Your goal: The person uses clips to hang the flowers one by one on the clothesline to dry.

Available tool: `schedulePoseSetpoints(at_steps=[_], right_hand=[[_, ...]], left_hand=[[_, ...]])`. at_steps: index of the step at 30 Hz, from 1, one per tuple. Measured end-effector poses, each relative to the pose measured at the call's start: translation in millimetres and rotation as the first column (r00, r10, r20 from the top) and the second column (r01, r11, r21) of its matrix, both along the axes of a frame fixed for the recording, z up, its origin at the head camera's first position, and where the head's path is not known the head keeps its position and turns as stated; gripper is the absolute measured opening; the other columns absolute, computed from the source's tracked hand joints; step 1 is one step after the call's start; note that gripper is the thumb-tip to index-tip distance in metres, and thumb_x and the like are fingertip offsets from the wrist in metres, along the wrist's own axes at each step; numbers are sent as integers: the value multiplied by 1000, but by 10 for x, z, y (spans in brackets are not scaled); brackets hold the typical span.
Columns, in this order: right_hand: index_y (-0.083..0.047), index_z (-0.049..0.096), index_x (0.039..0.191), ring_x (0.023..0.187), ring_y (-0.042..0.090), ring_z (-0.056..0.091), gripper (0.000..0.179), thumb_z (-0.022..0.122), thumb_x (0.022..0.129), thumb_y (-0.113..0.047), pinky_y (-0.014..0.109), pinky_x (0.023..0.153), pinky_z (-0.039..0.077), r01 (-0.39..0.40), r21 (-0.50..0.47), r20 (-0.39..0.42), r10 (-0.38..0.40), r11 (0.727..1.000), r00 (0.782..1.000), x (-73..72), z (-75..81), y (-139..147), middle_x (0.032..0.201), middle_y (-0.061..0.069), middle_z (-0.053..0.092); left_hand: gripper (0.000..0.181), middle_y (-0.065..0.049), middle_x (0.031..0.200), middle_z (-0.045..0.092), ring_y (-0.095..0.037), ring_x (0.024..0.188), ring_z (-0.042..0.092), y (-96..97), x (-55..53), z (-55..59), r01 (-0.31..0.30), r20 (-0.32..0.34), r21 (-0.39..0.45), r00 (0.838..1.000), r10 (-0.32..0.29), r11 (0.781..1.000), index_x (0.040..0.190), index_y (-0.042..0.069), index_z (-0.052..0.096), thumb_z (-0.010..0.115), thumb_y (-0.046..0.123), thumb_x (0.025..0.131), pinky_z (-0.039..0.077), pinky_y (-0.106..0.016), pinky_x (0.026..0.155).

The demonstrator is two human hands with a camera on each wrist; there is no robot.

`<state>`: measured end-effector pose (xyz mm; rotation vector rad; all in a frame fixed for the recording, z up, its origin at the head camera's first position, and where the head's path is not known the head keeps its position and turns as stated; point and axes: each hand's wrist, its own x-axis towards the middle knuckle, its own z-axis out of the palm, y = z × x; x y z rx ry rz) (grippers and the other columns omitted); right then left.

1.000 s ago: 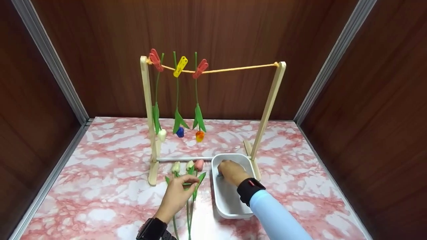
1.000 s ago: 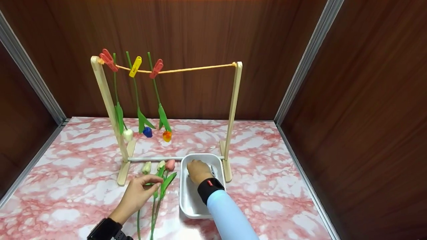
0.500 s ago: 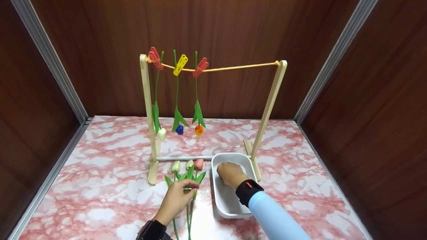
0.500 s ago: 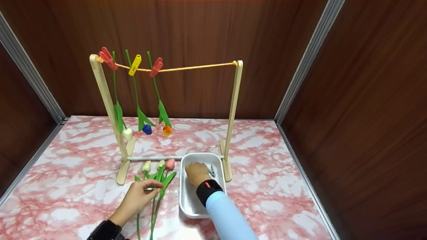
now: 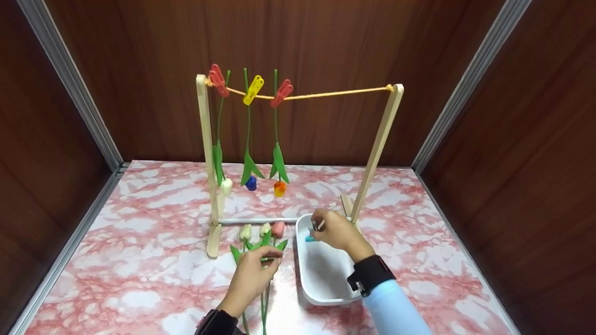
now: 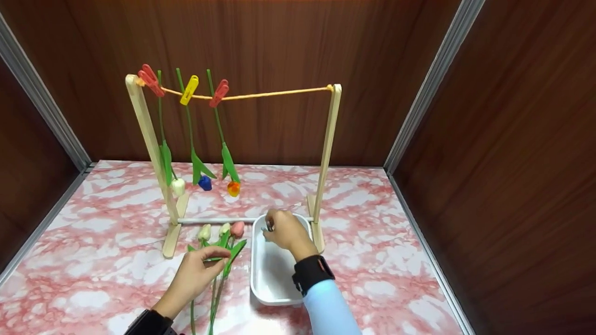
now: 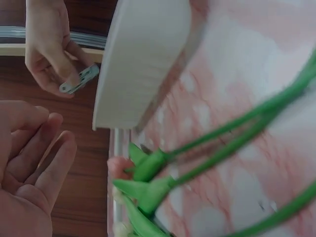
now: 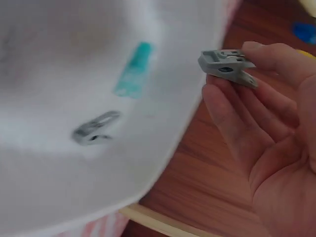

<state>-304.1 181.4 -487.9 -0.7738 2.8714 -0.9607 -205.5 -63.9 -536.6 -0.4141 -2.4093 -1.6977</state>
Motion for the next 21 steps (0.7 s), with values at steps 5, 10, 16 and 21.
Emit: schedulePoseSetpoints(at_steps=[5, 10, 16, 21], right_hand=[[-2, 70, 109, 99, 26, 72, 25, 82, 87, 0, 39, 91, 61, -37, -253, -20, 33, 967, 999, 197, 184, -78, 101, 8, 72], [1, 75, 111, 106, 31, 71, 26, 85, 87, 3, 42, 96, 60, -94, -457, 32, 122, 885, 992, 418, 262, -161, 107, 11, 73], [3, 73, 116, 105, 34, 73, 28, 82, 89, 4, 38, 89, 62, -65, -564, 130, 167, 823, 977, 595, 296, -218, 111, 16, 73], [9, 70, 118, 108, 32, 72, 30, 80, 90, 6, 33, 87, 62, -27, -600, 210, 190, 800, 959, 692, 310, -266, 113, 17, 73]], left_hand=[[32, -17, 121, 71, -34, 114, 69, 141, 4, 195, -46, 54, 78, 998, 42, 996, 125, -2, 69, 73, -5, 94, 60, -36, 95], [42, -21, 129, 69, -36, 119, 67, 257, 27, 332, -49, 42, 148, 998, 43, 988, 134, -3, 64, 78, 4, 95, 58, -32, 97], [31, -18, 118, 74, -31, 112, 72, 299, 67, 350, -24, -24, 235, 999, 31, 972, 125, -4, 71, 78, 0, 95, 59, -29, 93], [28, -14, 113, 76, -26, 108, 73, 310, 102, 332, -39, -8, 320, 999, 44, 947, 118, 0, 76, 83, 7, 92, 60, -29, 90]])
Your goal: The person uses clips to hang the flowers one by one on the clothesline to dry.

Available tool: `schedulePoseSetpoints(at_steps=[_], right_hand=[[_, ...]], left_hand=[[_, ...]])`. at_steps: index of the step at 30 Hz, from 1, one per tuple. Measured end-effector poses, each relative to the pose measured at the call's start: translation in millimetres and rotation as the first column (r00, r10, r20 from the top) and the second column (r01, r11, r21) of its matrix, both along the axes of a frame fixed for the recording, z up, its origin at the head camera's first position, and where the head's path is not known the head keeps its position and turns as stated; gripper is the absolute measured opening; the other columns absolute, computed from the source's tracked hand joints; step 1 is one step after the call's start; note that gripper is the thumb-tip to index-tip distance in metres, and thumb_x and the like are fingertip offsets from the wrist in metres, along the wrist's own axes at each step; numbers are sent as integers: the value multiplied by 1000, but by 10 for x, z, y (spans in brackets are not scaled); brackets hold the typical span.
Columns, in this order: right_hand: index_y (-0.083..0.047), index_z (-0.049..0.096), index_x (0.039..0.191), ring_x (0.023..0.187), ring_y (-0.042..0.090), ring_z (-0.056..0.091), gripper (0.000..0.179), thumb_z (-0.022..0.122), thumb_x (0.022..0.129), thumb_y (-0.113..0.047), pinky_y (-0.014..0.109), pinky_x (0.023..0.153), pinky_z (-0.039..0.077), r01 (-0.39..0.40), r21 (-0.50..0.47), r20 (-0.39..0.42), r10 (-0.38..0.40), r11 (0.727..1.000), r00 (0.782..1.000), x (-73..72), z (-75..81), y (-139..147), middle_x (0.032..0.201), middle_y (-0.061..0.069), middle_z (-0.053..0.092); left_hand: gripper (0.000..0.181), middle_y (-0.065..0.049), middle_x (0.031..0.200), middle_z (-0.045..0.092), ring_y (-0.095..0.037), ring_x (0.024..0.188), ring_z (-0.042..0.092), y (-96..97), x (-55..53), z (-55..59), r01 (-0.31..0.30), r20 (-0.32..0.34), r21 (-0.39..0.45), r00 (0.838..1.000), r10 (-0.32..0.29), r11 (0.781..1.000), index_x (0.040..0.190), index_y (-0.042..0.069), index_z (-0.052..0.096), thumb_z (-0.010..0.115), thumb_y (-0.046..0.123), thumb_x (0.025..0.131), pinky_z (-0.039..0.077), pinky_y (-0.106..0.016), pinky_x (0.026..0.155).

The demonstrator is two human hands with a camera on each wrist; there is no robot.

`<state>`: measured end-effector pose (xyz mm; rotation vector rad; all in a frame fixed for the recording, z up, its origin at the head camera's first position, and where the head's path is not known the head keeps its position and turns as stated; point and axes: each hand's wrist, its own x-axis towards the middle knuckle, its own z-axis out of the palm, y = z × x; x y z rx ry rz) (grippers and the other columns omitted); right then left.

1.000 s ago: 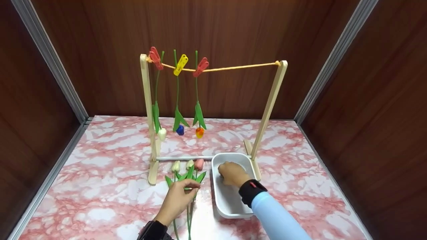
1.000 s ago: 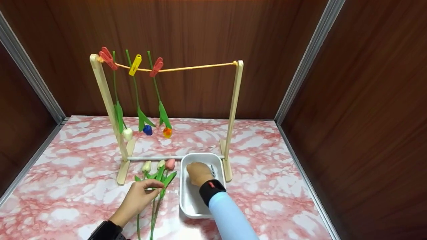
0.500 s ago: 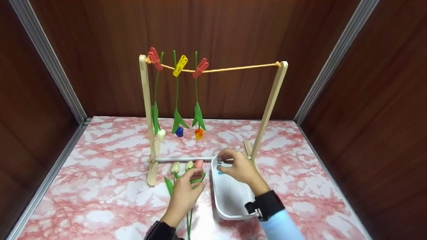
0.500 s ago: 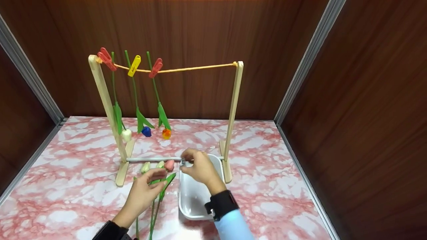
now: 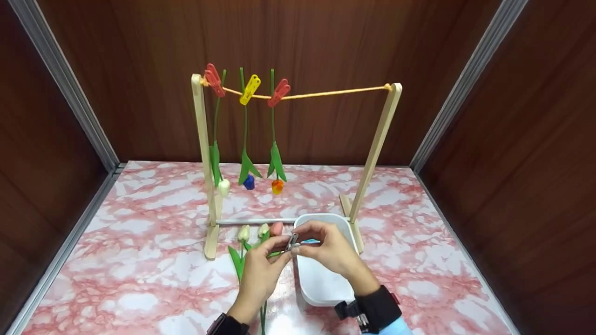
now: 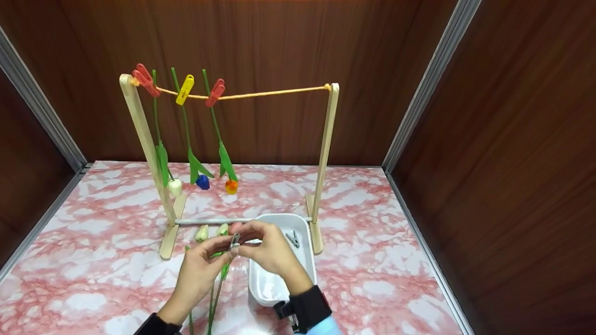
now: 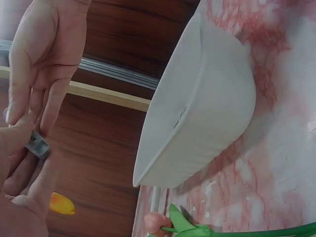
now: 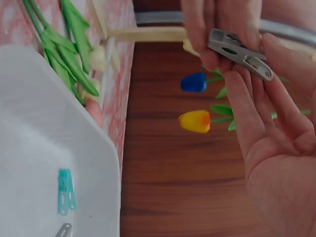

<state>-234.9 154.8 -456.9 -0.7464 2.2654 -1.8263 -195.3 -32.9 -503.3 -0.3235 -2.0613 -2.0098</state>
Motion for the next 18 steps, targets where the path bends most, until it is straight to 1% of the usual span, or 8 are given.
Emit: schedulePoseSetpoints(at_steps=[3, 6, 9, 12, 18], right_hand=[[8, 70, 120, 110, 32, 72, 33, 80, 89, 5, 35, 89, 62, 7, -24, 18, -6, 1000, 1000, 45, 21, -31, 115, 18, 73], [6, 71, 124, 112, 32, 71, 36, 81, 89, 3, 36, 91, 61, 32, -39, 41, -30, 999, 999, 68, 47, -46, 119, 19, 72], [4, 72, 126, 114, 31, 70, 38, 82, 90, 0, 34, 90, 61, 63, -21, 59, -62, 998, 996, 82, 71, -41, 121, 18, 73], [4, 73, 126, 115, 30, 70, 37, 83, 91, -4, 32, 89, 61, 77, 3, 75, -77, 997, 994, 85, 91, -39, 120, 16, 74], [4, 75, 121, 113, 27, 71, 32, 81, 91, -3, 31, 90, 60, 63, -3, 87, -63, 998, 994, 82, 118, -67, 122, 18, 74]], left_hand=[[29, -9, 109, 78, -22, 105, 74, 8, 29, 6, -42, 13, 19, 999, 42, 999, 115, 3, 79, 86, 15, 89, 61, -29, 88], [30, -7, 106, 79, -20, 101, 75, 16, 46, 26, -69, 21, 43, 997, 68, 997, 113, 4, 80, 88, 18, 87, 61, -29, 87], [29, -7, 103, 79, -18, 97, 76, 18, 44, 46, -63, 34, 63, 998, 61, 996, 112, 4, 80, 88, 16, 87, 61, -29, 86], [27, -6, 101, 79, -18, 93, 77, 9, 35, 62, -49, 45, 69, 998, 46, 996, 110, 4, 80, 88, 16, 87, 62, -29, 85], [23, -8, 104, 79, -20, 91, 77, -20, 42, 57, -43, 36, 98, 999, 40, 994, 106, 3, 82, 89, 12, 86, 63, -31, 82]])
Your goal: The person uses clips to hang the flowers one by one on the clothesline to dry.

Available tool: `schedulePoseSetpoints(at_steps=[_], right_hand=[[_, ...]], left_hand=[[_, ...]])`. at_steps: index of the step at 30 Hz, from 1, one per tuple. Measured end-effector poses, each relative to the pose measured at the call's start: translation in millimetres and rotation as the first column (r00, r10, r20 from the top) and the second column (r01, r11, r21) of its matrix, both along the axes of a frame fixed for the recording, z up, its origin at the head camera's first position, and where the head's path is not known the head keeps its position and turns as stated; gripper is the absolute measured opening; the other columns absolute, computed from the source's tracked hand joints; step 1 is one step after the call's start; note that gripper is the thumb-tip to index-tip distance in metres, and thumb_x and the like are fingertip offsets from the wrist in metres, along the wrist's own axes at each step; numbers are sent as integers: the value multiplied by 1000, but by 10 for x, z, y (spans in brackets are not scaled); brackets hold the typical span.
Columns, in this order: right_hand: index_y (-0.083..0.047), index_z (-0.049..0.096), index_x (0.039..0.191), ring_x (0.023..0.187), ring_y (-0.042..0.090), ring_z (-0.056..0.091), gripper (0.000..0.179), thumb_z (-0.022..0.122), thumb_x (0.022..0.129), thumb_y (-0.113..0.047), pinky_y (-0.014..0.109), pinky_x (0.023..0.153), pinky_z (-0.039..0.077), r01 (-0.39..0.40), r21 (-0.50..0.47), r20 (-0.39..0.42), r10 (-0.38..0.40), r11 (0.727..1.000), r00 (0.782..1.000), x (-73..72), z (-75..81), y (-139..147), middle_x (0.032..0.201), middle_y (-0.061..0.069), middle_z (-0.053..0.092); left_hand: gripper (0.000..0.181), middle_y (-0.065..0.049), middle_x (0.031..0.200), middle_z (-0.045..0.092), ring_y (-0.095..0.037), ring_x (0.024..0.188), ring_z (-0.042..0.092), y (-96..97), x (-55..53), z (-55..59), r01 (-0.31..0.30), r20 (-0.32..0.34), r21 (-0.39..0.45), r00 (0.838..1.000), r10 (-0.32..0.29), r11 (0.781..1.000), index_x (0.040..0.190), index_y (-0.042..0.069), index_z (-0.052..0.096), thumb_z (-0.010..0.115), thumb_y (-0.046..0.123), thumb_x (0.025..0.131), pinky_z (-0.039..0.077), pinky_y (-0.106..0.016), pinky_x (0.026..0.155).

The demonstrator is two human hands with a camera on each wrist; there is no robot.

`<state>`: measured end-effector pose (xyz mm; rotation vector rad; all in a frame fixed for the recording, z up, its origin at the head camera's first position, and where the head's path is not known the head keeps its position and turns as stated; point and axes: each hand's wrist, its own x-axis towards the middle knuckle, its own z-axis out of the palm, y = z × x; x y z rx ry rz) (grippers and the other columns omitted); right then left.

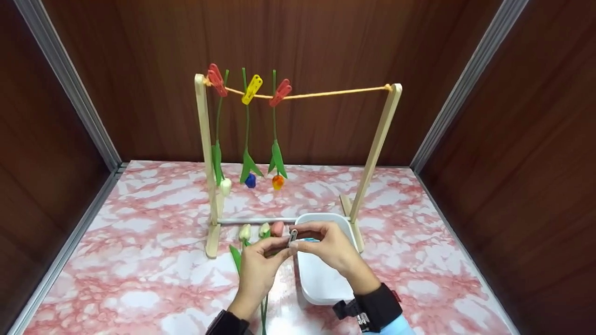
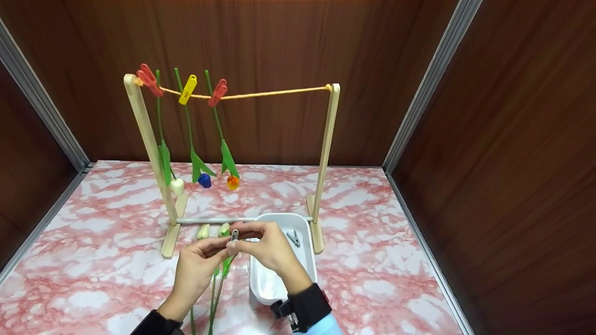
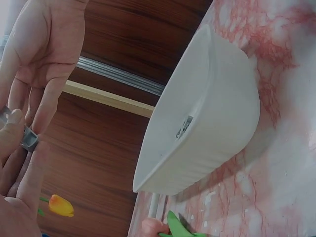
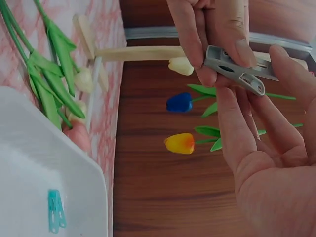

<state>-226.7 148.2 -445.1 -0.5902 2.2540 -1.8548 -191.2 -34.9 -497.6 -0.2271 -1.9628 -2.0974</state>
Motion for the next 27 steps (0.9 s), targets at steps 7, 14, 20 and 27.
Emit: schedulePoseSetpoints(at_steps=[7, 14, 20, 27], right_hand=[[6, 76, 115, 108, 28, 72, 26, 82, 91, -2, 32, 89, 60, 10, -31, -25, -10, 999, 1000, -14, 10, -58, 115, 16, 76], [5, 78, 104, 101, 26, 73, 19, 84, 90, -5, 31, 86, 60, 80, -38, -69, -83, 996, 994, -22, 1, -128, 104, 15, 77], [2, 80, 97, 95, 23, 73, 12, 85, 88, -5, 30, 82, 58, 105, -23, -105, -107, 994, 989, -39, -18, -140, 99, 13, 78], [-2, 83, 90, 90, 21, 74, 6, 87, 88, -7, 29, 79, 58, 100, 14, -170, -96, 995, 981, -94, 5, -140, 90, 8, 79]], left_hand=[[21, -7, 105, 78, -20, 94, 77, 7, -15, -6, -48, -51, 23, 997, 50, 999, 104, 5, 83, 89, 9, 85, 63, -32, 84], [20, -4, 101, 78, -21, 94, 77, 10, -26, 2, -86, -75, 35, 993, 89, 996, 101, 8, 84, 91, 10, 82, 63, -36, 83], [22, -8, 100, 80, -24, 92, 78, -24, -18, 3, -46, -34, 61, 998, 48, 997, 101, 3, 83, 91, 5, 81, 63, -34, 82], [23, -13, 101, 79, -26, 94, 78, -60, -33, 16, -6, 10, 57, 1000, 5, 998, 104, -1, 82, 90, 5, 83, 63, -31, 82]])
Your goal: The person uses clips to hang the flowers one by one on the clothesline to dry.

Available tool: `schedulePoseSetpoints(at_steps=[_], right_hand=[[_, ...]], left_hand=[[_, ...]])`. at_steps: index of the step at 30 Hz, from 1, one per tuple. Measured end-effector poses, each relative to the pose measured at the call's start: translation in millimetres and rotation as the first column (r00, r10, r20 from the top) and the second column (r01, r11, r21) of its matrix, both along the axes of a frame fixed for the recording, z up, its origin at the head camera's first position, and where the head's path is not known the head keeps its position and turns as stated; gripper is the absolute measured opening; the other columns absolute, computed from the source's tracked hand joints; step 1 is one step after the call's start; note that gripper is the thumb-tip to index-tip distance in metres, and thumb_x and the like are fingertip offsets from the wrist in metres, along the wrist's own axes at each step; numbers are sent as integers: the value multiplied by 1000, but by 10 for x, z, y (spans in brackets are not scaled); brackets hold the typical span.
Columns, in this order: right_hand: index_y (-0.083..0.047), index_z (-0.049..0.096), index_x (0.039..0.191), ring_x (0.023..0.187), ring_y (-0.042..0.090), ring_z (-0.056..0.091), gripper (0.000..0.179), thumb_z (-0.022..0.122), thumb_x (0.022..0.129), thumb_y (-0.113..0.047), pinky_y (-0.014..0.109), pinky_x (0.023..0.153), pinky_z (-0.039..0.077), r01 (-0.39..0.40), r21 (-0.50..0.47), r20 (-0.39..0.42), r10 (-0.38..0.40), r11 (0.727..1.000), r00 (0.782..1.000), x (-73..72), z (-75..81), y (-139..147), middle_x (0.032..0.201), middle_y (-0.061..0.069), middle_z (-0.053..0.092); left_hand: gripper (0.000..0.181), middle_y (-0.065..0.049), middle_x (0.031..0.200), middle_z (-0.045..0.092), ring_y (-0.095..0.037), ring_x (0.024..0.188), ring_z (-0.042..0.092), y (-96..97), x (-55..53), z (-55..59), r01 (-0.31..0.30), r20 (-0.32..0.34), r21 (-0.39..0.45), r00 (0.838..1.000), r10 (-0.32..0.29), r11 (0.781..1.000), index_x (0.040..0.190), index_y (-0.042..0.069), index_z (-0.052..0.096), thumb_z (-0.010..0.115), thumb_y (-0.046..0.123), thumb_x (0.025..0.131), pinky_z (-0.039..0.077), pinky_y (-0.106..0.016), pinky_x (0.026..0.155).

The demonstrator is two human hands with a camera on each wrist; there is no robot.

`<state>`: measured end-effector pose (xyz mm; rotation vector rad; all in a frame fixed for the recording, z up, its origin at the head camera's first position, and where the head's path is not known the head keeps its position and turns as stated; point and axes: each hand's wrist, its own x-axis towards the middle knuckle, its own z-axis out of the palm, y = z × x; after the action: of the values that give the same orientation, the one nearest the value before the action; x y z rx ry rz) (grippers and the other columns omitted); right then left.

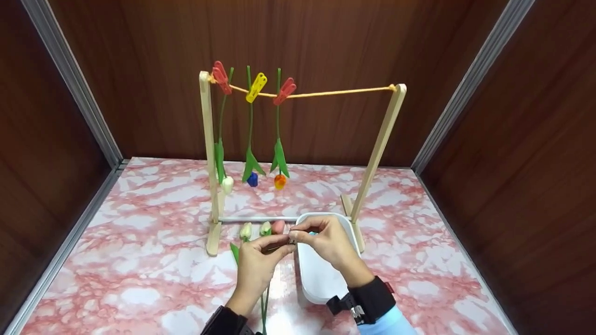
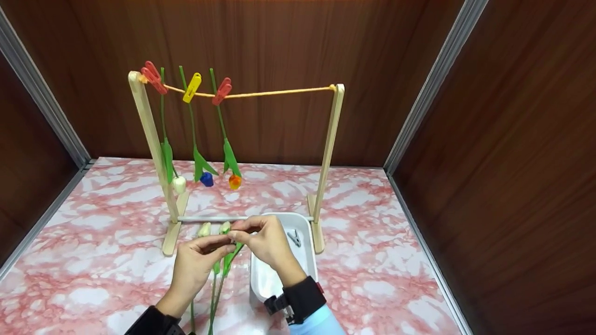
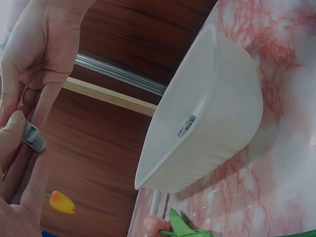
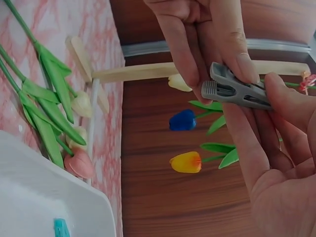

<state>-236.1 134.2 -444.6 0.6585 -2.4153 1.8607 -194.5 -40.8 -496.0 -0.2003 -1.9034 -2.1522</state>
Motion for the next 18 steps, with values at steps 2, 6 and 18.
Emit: schedulePoseSetpoints(at_steps=[2, 6, 18], right_hand=[[-3, 84, 89, 90, 20, 74, 5, 87, 88, -7, 29, 80, 58, -4, 11, -9, 4, 1000, 1000, -19, 7, -2, 90, 8, 79], [-1, 83, 90, 90, 19, 73, 6, 86, 89, -7, 29, 79, 58, -2, 18, -9, 2, 1000, 1000, -53, 15, 17, 91, 8, 79], [6, 81, 94, 81, 15, 72, 9, 84, 89, 0, 27, 76, 61, 63, -54, 66, -59, 997, 996, -214, -95, 273, 87, 11, 78]], left_hand=[[25, -14, 103, 79, -27, 96, 77, -15, -3, 4, 12, 0, -1, 1000, -12, 1000, 105, -2, 81, 90, 5, 83, 63, -31, 83], [25, -12, 106, 79, -28, 97, 77, -97, -36, -7, 15, 3, -58, 1000, -15, 998, 108, 0, 81, 88, 8, 86, 63, -30, 83], [12, -6, 101, 79, -23, 95, 74, -666, -258, -279, 16, -10, -460, 1000, -23, 888, 104, 6, 82, 77, 1, 95, 62, -30, 83]])
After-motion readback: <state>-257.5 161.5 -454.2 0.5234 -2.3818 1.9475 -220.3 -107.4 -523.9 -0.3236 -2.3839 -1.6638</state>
